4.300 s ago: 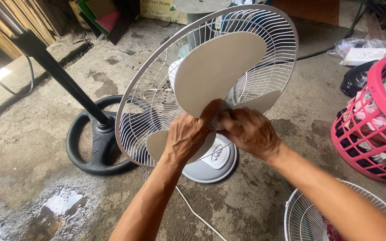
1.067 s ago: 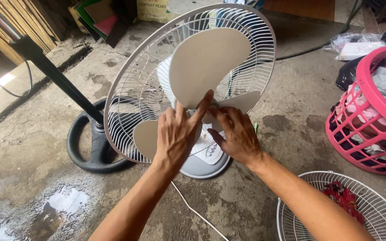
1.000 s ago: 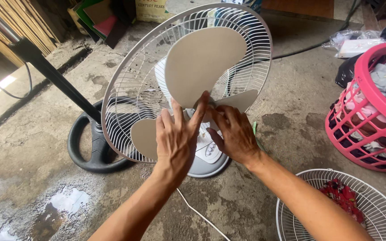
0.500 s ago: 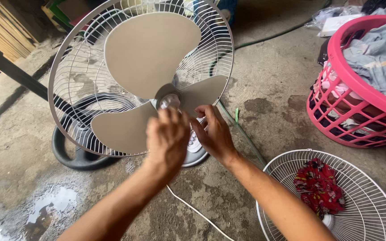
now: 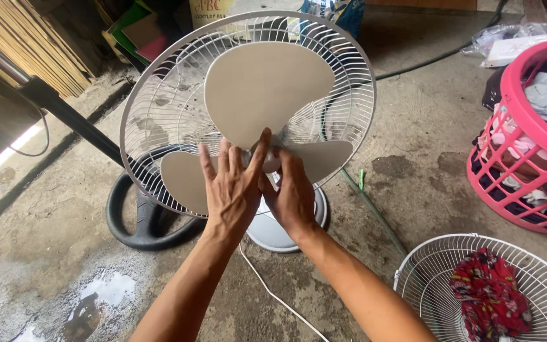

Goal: The person assembles a standing fan by attaching the front cage, inserting the fan blades, securing them with a nut, and then attaching the rear cage. The person also wipes the fan blades and cages with a cloth during the process.

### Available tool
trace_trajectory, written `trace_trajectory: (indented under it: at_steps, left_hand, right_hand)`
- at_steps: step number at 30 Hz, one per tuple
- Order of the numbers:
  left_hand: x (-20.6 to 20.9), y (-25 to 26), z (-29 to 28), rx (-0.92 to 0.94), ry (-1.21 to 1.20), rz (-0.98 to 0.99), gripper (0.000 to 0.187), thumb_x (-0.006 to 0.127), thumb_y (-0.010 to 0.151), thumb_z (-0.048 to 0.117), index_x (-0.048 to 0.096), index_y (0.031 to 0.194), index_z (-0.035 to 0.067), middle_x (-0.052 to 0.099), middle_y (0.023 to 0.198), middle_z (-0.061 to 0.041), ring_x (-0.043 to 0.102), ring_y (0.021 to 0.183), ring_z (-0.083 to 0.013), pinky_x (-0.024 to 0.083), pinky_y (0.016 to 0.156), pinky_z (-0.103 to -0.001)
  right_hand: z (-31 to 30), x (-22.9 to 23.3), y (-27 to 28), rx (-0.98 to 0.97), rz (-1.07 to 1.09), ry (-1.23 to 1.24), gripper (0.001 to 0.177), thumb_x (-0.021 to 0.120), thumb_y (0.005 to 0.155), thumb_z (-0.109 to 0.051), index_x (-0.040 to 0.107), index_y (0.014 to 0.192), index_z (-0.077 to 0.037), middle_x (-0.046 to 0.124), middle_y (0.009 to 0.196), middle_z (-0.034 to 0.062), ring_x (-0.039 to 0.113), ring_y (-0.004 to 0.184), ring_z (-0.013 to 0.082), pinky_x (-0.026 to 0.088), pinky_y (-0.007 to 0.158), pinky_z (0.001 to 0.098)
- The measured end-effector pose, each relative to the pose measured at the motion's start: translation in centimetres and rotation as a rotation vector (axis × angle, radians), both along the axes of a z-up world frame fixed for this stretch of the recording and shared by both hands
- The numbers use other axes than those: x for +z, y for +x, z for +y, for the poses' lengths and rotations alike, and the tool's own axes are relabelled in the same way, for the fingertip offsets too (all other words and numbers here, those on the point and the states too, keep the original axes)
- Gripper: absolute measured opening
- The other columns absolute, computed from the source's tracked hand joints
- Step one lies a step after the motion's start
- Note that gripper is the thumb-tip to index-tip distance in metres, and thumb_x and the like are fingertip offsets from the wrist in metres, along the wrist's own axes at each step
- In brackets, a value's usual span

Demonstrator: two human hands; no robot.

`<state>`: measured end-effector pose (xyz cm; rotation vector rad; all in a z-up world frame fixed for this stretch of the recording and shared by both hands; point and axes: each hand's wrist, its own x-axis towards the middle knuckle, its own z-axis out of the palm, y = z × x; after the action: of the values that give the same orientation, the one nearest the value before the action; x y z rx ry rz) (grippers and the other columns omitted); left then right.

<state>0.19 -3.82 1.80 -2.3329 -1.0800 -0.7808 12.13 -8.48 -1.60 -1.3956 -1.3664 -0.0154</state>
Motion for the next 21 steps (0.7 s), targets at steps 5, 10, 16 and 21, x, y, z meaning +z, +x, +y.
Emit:
trace_trajectory:
  at_steps: [5, 10, 16, 21]
  left_hand:
    - [1.5, -0.5, 2.3, -0.12, -0.468, -0.043, 0.09, 0.075, 0.081, 0.018, 0.033, 0.159, 0.031, 0.061, 0.124, -0.013, 0.061, 0.107, -0.0302, 0.045, 0.093, -0.049]
    - [1.7, -0.3, 2.5, -0.425, -0.17, -0.274, 0.07, 0.077, 0.076, 0.018, 0.056, 0.142, 0.023, 0.067, 0.125, -0.008, 0.064, 0.112, -0.0277, 0.049, 0.094, -0.044]
    - [2.4, -0.5, 2.5, -0.375, -0.221, -0.232, 0.041, 0.072, 0.086, 0.017, 0.067, 0.127, 0.022, 0.072, 0.101, -0.005, 0.07, 0.084, -0.0237, 0.055, 0.071, -0.038]
    - [2.6, -0.2, 2.9, -0.373, -0.287, -0.238, 0.033, 0.07, 0.092, 0.021, 0.066, 0.125, 0.022, 0.072, 0.093, -0.006, 0.069, 0.07, -0.0216, 0.055, 0.055, -0.034]
  right_hand:
    - [1.1, -0.7, 1.5, -0.117, -0.409, 0.024, 0.064, 0.082, 0.084, -0.035, 0.048, 0.129, -0.005, 0.061, 0.102, 0.0147, 0.066, 0.088, 0.0291, 0.059, 0.067, 0.0381]
    - [1.4, -0.4, 4.3, -0.081, -0.76, 0.137, 0.057, 0.078, 0.091, -0.031, 0.044, 0.13, -0.006, 0.061, 0.102, 0.0172, 0.066, 0.084, 0.0282, 0.06, 0.064, 0.035]
    - [2.1, 1.4, 7.1, 0.077, -1.131, 0.259, 0.027, 0.057, 0.106, -0.026, 0.05, 0.125, -0.009, 0.06, 0.096, 0.0134, 0.068, 0.081, 0.0256, 0.063, 0.065, 0.0289]
    - [2.2, 3.1, 7.2, 0.15, -1.139, 0.233, 0.017, 0.053, 0.11, -0.022, 0.052, 0.118, -0.008, 0.061, 0.093, 0.0131, 0.067, 0.081, 0.0243, 0.063, 0.067, 0.0274]
